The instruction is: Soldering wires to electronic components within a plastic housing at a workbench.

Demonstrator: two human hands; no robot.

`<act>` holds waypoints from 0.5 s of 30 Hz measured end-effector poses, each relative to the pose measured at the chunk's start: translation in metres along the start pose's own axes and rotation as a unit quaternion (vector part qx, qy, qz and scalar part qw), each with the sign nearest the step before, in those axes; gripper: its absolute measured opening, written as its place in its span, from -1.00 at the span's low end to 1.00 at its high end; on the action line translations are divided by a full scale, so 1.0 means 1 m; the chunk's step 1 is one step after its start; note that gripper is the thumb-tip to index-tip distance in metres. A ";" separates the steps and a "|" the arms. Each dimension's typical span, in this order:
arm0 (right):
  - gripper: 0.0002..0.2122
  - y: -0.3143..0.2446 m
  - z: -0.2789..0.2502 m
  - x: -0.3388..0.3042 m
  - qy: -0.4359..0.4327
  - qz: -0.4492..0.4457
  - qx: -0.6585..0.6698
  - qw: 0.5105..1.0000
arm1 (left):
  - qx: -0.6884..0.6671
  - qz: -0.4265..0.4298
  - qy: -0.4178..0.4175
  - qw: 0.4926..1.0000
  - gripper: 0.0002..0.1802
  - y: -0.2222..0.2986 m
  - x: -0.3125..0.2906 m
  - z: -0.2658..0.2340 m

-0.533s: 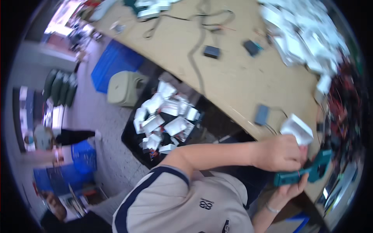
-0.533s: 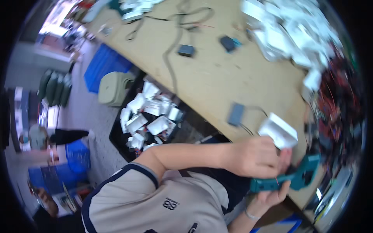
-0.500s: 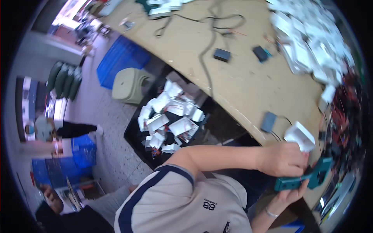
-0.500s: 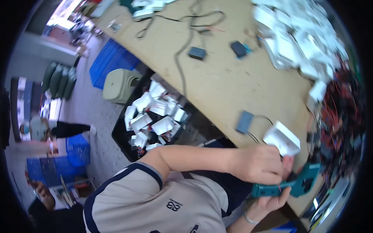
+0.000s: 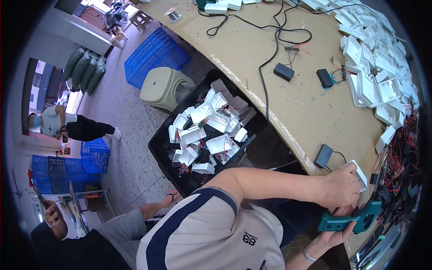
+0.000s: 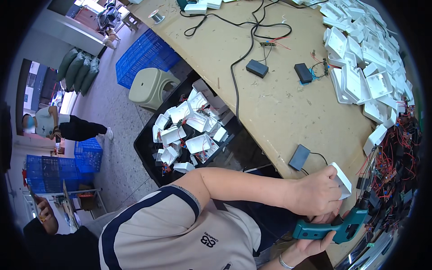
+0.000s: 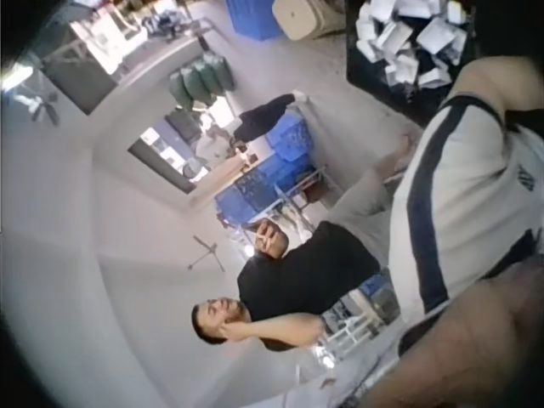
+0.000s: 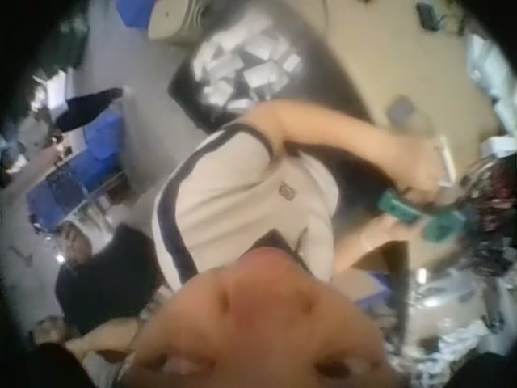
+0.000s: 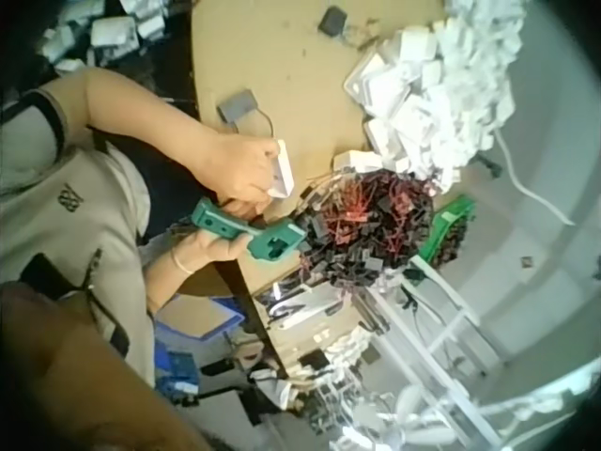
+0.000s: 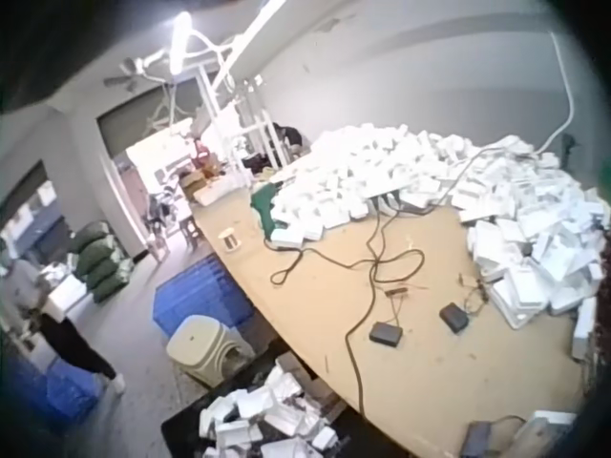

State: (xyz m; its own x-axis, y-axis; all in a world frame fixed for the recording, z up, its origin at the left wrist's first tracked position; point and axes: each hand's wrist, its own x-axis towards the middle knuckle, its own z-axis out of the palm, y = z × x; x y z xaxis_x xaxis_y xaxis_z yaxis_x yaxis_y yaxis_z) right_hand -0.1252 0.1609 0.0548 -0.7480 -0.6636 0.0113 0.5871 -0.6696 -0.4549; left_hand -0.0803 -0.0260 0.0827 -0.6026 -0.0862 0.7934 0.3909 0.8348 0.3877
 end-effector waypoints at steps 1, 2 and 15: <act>-0.40 0.000 0.000 0.000 -0.002 0.003 0.000 1.000 | 0.003 -0.001 0.001 1.000 -0.87 0.000 0.000 -0.001; -0.40 0.001 0.000 0.000 0.011 -0.001 -0.002 1.000 | 0.007 0.001 0.004 1.000 -0.86 0.000 0.001 -0.001; -0.38 0.011 0.023 -0.003 0.090 -0.031 0.001 0.995 | 0.025 -0.007 0.017 1.000 -0.82 -0.013 0.004 -0.006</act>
State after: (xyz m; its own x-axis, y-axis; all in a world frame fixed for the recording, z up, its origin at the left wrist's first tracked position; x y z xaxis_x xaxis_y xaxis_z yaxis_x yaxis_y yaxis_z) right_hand -0.1093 0.1479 0.0701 -0.8255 -0.5514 -0.1207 0.5394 -0.7077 -0.4564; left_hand -0.0836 -0.0404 0.0831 -0.5830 -0.1166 0.8040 0.3465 0.8594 0.3759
